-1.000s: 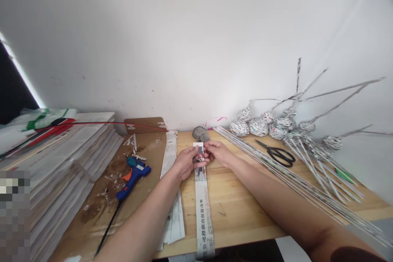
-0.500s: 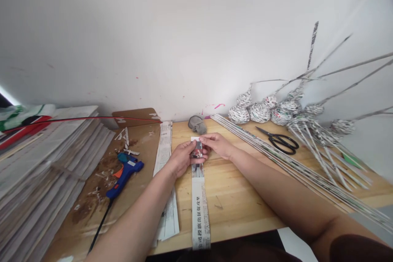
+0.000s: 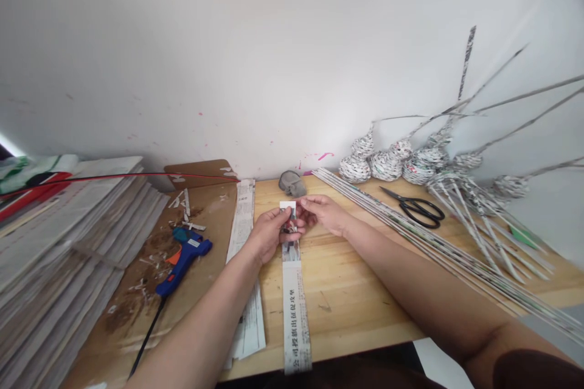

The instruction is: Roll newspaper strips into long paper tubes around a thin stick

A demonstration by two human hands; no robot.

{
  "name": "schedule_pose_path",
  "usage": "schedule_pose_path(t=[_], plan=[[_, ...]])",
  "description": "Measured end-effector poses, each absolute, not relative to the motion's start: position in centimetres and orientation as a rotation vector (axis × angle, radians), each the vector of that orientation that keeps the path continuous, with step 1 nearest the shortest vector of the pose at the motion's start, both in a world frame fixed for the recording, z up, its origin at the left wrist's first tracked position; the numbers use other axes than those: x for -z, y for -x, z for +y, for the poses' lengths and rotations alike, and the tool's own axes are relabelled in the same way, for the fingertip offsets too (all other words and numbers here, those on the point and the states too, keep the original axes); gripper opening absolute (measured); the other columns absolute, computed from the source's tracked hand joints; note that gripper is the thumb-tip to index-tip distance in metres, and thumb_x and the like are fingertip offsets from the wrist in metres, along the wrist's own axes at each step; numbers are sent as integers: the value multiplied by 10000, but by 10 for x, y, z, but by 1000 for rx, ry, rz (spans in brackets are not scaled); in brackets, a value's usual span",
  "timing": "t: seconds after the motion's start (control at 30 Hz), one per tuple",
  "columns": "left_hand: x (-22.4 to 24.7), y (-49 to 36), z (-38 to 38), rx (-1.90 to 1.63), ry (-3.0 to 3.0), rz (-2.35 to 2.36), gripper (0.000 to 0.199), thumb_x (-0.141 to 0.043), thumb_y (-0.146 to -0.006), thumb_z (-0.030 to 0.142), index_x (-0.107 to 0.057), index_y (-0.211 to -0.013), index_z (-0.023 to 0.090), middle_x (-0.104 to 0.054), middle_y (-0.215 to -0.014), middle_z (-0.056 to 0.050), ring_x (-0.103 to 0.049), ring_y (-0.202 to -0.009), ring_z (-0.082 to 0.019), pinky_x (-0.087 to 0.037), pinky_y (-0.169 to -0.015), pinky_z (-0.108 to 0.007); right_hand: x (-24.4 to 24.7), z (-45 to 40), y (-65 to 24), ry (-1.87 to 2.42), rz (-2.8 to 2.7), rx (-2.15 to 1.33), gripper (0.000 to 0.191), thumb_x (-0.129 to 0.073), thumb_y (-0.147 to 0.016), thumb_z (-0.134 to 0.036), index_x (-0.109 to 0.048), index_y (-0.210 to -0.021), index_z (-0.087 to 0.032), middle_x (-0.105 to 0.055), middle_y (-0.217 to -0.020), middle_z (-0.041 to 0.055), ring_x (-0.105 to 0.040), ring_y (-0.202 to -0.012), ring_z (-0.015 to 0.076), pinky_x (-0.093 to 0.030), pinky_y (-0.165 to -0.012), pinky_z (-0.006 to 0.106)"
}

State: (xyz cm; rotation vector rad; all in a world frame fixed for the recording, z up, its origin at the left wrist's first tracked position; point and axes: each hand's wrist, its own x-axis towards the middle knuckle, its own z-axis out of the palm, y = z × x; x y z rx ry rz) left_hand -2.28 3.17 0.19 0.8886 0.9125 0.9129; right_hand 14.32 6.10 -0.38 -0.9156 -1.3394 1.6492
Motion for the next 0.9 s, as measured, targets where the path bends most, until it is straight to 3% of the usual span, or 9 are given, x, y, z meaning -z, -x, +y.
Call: schedule_pose_path(t=[0.2, 0.63, 0.9], plan=[[-5, 23, 29, -906, -935, 925, 331, -586, -800, 403, -628, -916, 96, -678, -762, -112, -662, -631, -153, -542, -541, -224, 1, 59, -145, 859, -1489, -1670, 381, -617, -769, -482, -669, -860, -116, -605, -616, 10, -513, -525, 80, -318, -477, 196], [-4, 21, 28, -898, -1009, 1024, 347, -626, -755, 439, -608, -847, 106, -662, -699, -91, -642, -567, -133, -479, -437, -165, -5, 55, -143, 900, -1536, -1599, 339, -643, -757, -426, -701, -870, -111, -630, -658, 40, -532, -580, 96, -303, -460, 200], [-2, 20, 28, -879, -1008, 980, 323, -632, -761, 413, -621, -846, 102, -669, -744, -97, -645, -602, -125, -525, -529, -199, -5, 56, -143, 999, -1496, -1564, 293, -649, -744, -391, -695, -796, -106, -604, -597, 24, -533, -551, 93, -328, -442, 191]])
